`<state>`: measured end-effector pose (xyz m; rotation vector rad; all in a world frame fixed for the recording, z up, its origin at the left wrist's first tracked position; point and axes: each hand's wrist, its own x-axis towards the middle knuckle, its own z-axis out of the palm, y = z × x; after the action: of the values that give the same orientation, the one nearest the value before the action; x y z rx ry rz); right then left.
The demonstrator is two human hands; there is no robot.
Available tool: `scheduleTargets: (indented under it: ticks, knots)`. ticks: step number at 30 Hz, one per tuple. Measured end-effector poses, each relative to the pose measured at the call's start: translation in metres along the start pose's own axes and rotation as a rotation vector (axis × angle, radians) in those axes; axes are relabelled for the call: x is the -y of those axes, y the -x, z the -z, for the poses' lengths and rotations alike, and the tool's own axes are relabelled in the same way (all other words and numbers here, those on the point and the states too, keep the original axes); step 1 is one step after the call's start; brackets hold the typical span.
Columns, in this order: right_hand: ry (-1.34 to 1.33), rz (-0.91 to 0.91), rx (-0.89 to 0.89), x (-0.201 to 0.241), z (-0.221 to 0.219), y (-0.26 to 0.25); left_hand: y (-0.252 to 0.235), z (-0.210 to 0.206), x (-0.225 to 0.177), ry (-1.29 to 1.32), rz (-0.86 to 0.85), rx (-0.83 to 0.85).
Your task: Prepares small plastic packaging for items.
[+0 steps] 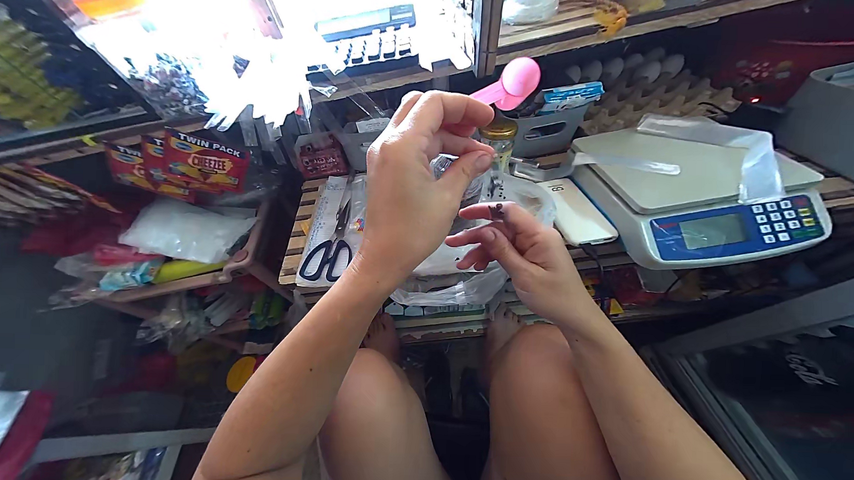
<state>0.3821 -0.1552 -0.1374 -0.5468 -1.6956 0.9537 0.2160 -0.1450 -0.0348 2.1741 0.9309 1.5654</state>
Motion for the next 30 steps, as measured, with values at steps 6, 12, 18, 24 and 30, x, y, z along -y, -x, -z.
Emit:
scheduleTargets:
  ticks: [6, 12, 18, 24, 30]
  knots:
    - [-0.026, 0.014, -0.08, 0.005, -0.002, 0.0, 0.004, 0.0, 0.0, 0.012, 0.001, 0.066]
    - [-0.059, 0.012, -0.101, 0.005, -0.001, 0.0, 0.001, 0.002, -0.004, 0.054, 0.087, 0.164]
    - [0.022, 0.02, -0.063, 0.004, 0.0, 0.0, -0.006, 0.002, -0.003, 0.037, 0.108, 0.102]
    - [0.033, 0.043, -0.045, 0.003, -0.001, 0.0, -0.016, 0.009, -0.011, 0.027, 0.085, 0.099]
    - [-0.154, 0.083, 0.034, 0.004, 0.008, 0.0, -0.013, 0.006, -0.014, 0.033, 0.073, 0.313]
